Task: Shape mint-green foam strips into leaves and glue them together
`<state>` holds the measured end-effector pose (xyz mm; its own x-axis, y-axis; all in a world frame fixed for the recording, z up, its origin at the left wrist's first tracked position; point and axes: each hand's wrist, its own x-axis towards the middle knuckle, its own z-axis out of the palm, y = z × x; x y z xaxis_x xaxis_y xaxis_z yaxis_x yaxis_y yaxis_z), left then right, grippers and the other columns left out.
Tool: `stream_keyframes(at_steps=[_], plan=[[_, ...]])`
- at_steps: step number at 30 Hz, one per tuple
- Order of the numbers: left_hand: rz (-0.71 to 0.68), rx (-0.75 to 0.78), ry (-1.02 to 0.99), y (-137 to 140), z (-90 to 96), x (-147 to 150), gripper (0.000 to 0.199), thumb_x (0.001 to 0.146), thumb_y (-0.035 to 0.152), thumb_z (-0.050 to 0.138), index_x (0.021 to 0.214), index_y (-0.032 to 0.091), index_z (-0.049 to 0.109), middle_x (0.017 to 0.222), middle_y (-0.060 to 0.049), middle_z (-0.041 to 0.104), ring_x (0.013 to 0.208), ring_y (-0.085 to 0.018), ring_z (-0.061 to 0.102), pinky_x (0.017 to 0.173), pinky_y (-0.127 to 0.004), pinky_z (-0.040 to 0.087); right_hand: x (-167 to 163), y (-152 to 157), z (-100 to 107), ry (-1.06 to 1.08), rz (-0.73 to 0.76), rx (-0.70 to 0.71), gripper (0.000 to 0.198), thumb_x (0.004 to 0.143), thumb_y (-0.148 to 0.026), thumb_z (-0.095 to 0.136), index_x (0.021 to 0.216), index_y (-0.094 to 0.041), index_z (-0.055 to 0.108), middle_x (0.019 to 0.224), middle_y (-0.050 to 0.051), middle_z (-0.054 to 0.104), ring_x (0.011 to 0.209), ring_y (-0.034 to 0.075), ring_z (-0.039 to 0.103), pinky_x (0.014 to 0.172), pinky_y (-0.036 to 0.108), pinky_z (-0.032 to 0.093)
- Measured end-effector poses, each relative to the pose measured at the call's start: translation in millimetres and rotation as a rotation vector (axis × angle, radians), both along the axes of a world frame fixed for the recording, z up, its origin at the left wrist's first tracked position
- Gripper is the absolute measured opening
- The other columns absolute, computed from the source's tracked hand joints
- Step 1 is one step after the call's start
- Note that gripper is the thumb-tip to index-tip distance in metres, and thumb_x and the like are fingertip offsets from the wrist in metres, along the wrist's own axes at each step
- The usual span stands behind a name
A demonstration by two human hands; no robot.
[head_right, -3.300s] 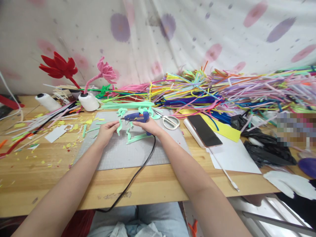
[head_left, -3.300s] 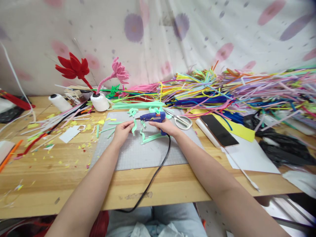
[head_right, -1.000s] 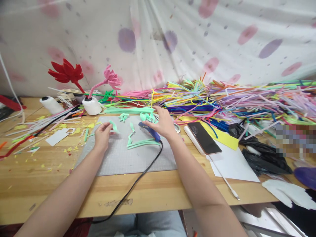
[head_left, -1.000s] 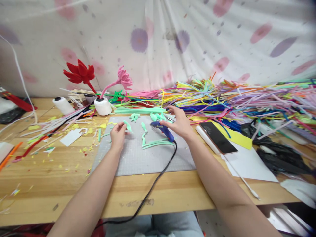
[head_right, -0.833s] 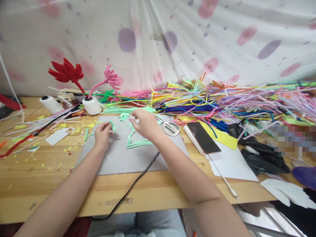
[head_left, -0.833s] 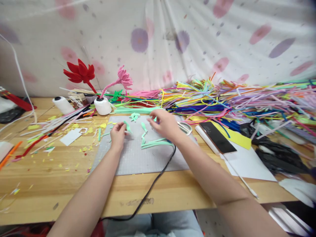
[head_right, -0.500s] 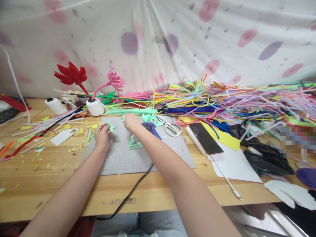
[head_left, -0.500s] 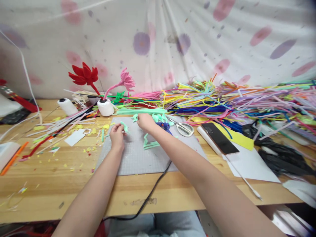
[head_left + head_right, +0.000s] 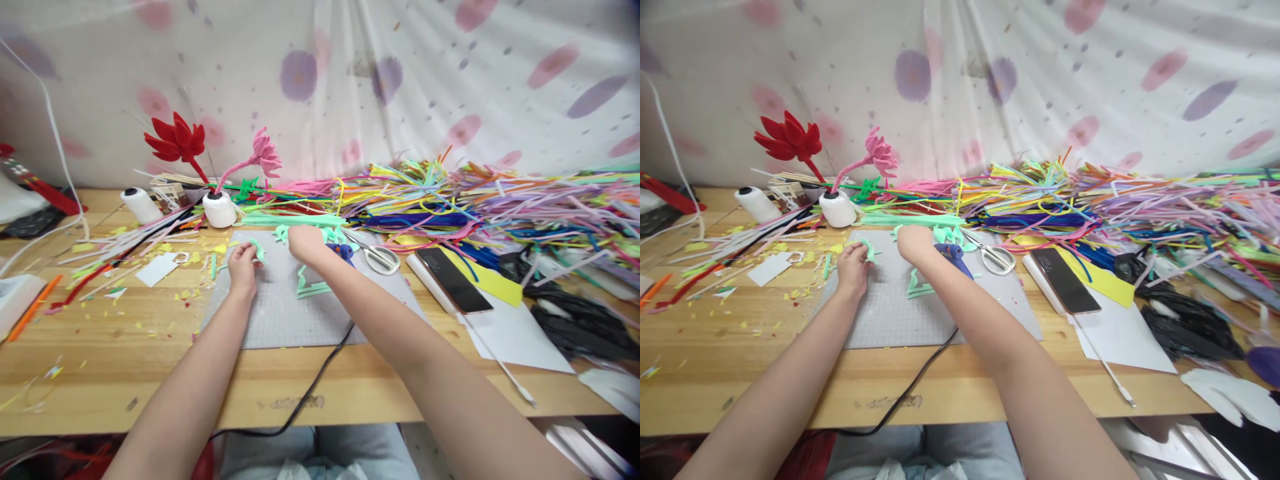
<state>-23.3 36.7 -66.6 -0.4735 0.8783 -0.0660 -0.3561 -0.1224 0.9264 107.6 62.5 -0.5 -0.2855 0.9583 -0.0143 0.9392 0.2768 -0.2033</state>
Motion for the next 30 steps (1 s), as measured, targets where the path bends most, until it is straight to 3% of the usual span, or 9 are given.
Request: stream_keyframes(at_steps=[3, 6, 9, 13, 21, 30], plan=[[-0.092, 0.011, -0.001, -3.7, 1.8, 3.6, 0.022, 0.052, 0.025, 0.06, 0.072, 0.016, 0.054, 0.06, 0.004, 0.05, 0.048, -0.005, 0.043, 0.041, -0.017, 0.034, 18.5, -10.5, 2.4, 0.226, 0.081, 0.096, 0.021, 0.075, -0.021, 0.049, 0.091, -0.02, 0.063, 0.093, 0.007, 0.066, 0.096, 0.023, 0.057, 0.079, 0.033, 0.042], [-0.184, 0.025, 0.019, -6.9, 2.4, 8.7, 0.02, 0.053, 0.024, 0.061, 0.07, 0.015, 0.056, 0.06, 0.003, 0.051, 0.048, -0.006, 0.043, 0.04, -0.017, 0.035, 33.9, -20.5, -10.8, 0.619, 0.162, -0.064, 0.022, 0.076, -0.02, 0.048, 0.094, -0.02, 0.06, 0.08, 0.002, 0.066, 0.079, 0.015, 0.061, 0.073, 0.027, 0.044], [-0.258, 0.036, 0.037, -9.6, 1.6, 13.1, 0.02, 0.053, 0.025, 0.063, 0.07, 0.015, 0.057, 0.061, 0.003, 0.052, 0.049, -0.007, 0.045, 0.041, -0.018, 0.036, 40.7, -23.9, -32.4, 0.924, 0.095, -0.208, 0.027, 0.07, -0.021, 0.056, 0.096, -0.018, 0.055, 0.067, -0.001, 0.062, 0.063, 0.013, 0.061, 0.064, 0.026, 0.046], [-0.359, 0.045, 0.054, -13.6, 0.9, 16.7, 0.021, 0.054, 0.026, 0.065, 0.07, 0.015, 0.057, 0.062, 0.003, 0.053, 0.048, -0.007, 0.046, 0.041, -0.02, 0.038, 40.0, -24.2, -53.9, 1.19, 0.005, -0.323, 0.015, 0.064, -0.022, 0.059, 0.076, -0.016, 0.053, 0.065, -0.002, 0.058, 0.062, 0.012, 0.06, 0.06, 0.025, 0.048], [-0.526, 0.034, 0.107, -18.5, 2.5, 19.1, 0.022, 0.052, 0.025, 0.067, 0.069, 0.015, 0.058, 0.065, 0.002, 0.054, 0.051, -0.008, 0.048, 0.043, -0.022, 0.043, 40.0, -30.6, -60.2, 1.192, -0.032, -0.304, 0.016, 0.069, -0.025, 0.053, 0.082, -0.017, 0.056, 0.075, 0.0, 0.058, 0.061, 0.011, 0.058, 0.058, 0.024, 0.048], [-0.525, 0.043, 0.211, -19.9, 2.9, 19.6, 0.021, 0.054, 0.023, 0.065, 0.072, 0.016, 0.055, 0.065, 0.002, 0.053, 0.053, -0.009, 0.049, 0.043, -0.022, 0.045, 42.1, -26.8, -70.2, 1.117, -0.009, -0.139, 0.012, 0.068, -0.027, 0.052, 0.075, -0.018, 0.05, 0.067, -0.003, 0.055, 0.063, 0.011, 0.055, 0.061, 0.025, 0.046]])
